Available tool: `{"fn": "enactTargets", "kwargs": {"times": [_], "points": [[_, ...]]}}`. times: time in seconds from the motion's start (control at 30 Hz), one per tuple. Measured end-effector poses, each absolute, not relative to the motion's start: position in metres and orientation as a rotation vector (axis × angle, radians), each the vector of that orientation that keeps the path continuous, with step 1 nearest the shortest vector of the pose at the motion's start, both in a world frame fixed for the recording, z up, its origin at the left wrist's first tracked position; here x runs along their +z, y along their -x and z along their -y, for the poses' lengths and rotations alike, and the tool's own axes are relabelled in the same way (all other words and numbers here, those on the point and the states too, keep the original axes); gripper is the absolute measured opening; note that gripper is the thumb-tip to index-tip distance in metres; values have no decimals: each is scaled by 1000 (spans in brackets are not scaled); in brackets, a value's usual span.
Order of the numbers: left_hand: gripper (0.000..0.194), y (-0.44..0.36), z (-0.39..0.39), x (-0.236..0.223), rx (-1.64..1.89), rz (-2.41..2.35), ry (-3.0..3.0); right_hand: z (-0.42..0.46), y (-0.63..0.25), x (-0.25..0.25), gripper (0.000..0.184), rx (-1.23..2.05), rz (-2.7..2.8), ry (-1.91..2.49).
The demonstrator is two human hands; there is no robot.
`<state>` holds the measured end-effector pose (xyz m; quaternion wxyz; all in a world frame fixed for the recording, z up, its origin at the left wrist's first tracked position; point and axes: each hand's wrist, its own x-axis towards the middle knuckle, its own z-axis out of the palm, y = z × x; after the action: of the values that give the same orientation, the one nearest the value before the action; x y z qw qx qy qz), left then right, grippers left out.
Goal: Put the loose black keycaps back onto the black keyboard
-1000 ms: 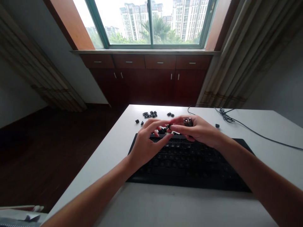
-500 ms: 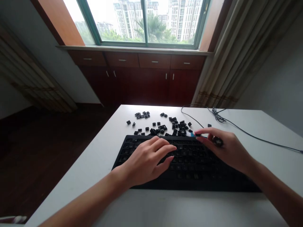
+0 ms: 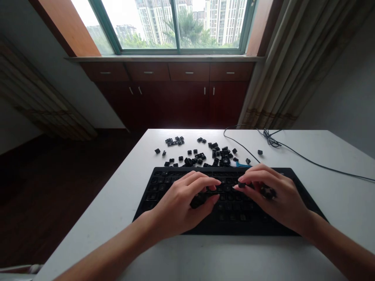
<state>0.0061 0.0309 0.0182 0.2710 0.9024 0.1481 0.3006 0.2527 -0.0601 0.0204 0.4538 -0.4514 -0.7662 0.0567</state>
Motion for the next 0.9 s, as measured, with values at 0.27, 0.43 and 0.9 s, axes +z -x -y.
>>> {"fn": "enactTargets", "kwargs": {"times": [0.27, 0.43, 0.9], "points": [[40, -13, -10, 22, 864, -411, -2109, 74, -223, 16, 27, 75, 1945, 1029], [28, -15, -8, 17, 915, -381, -2061, 75, -221, 14, 27, 35, 1978, 1031], [23, -16, -11, 19, 858, -390, -1636, 73, -227, 21, 39, 107, 2024, 1032]]}}
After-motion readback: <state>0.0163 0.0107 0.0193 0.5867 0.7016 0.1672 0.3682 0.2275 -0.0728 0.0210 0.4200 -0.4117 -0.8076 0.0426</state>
